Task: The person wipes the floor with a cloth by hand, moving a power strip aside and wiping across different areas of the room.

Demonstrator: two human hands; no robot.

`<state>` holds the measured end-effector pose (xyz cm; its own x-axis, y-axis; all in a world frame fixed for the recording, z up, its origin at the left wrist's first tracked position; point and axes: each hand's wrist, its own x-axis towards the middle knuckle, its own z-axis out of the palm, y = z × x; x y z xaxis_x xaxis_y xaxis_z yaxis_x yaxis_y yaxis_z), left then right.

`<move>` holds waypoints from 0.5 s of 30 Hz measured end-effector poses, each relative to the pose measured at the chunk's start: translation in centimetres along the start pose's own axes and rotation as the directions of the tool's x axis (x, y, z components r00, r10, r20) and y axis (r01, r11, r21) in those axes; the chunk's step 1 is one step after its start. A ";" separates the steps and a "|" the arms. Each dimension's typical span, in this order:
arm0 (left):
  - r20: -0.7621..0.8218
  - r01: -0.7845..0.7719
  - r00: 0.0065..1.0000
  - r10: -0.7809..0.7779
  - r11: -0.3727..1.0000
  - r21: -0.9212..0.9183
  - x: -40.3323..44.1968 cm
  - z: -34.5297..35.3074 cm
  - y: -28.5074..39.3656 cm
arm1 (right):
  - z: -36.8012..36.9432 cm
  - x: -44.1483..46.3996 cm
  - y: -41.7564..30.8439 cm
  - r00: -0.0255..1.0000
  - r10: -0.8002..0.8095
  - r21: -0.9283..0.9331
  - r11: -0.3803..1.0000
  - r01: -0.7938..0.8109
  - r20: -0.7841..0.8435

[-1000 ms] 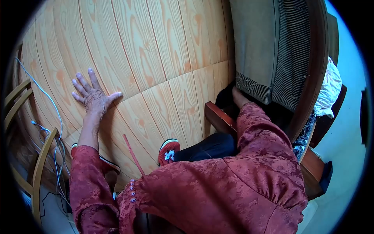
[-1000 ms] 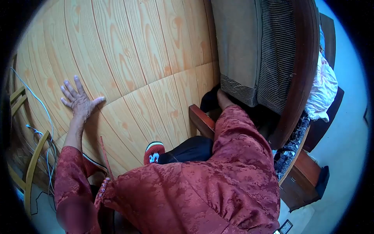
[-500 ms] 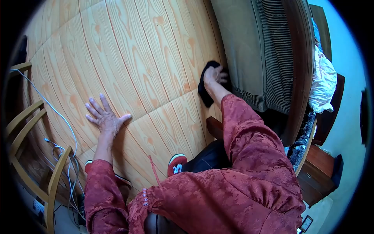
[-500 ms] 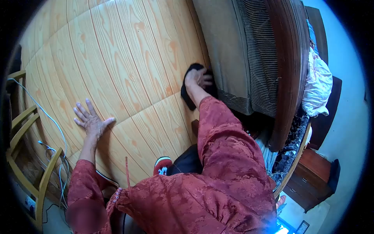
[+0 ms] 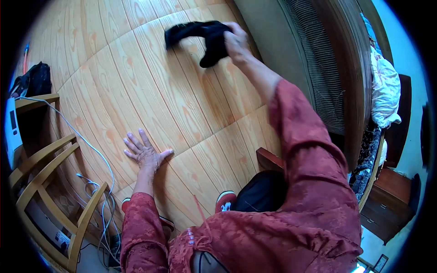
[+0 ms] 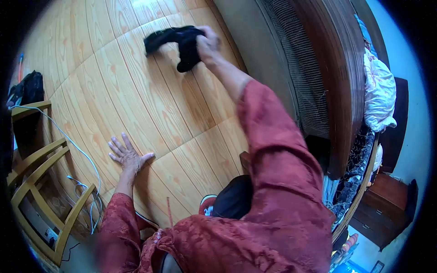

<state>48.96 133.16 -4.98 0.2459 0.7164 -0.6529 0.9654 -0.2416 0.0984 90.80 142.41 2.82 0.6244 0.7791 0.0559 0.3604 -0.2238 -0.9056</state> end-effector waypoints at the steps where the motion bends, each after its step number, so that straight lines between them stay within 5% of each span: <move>1: 0.011 0.004 1.000 -0.004 1.000 -0.006 0.0 -0.1 0.2 | -2.3 -1.1 0.7 0.999 -0.010 0.120 0.993 0.006 0.038; 5: 0.034 0.024 0.999 -0.024 1.000 -0.010 -0.2 -0.8 0.4 | -12.4 -12.9 -2.2 0.950 -0.167 -0.416 0.869 0.269 0.266; 8: 0.030 0.019 0.999 -0.019 1.000 -0.005 0.0 -0.5 0.4 | -17.7 -22.7 2.6 0.935 0.238 -0.710 0.704 0.022 0.264; 9: 0.023 0.018 1.000 -0.018 1.000 -0.002 0.0 -0.3 0.3 | -18.9 -25.6 5.0 0.918 0.330 -0.774 0.632 -0.041 0.221; 10: 0.017 0.016 1.000 -0.016 1.000 0.003 0.1 -0.1 0.2 | -20.3 -27.6 9.4 0.753 0.650 -0.793 0.511 -0.332 0.104; 12: 0.037 0.028 0.999 -0.028 1.000 0.004 -0.1 -0.3 0.1 | -15.7 -28.8 9.9 0.380 0.835 -0.696 -0.004 -0.718 -0.398; 15: 0.049 0.026 0.998 -0.026 1.000 0.002 0.0 -0.6 0.4 | -13.1 -27.8 12.4 0.321 0.775 -0.582 -0.073 -0.810 -0.545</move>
<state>49.39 133.43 -4.51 0.2158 0.6895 -0.6914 0.9713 -0.2241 0.0797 87.00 110.33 -4.46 0.8572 -0.2422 -0.4544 -0.1292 -0.9554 0.2656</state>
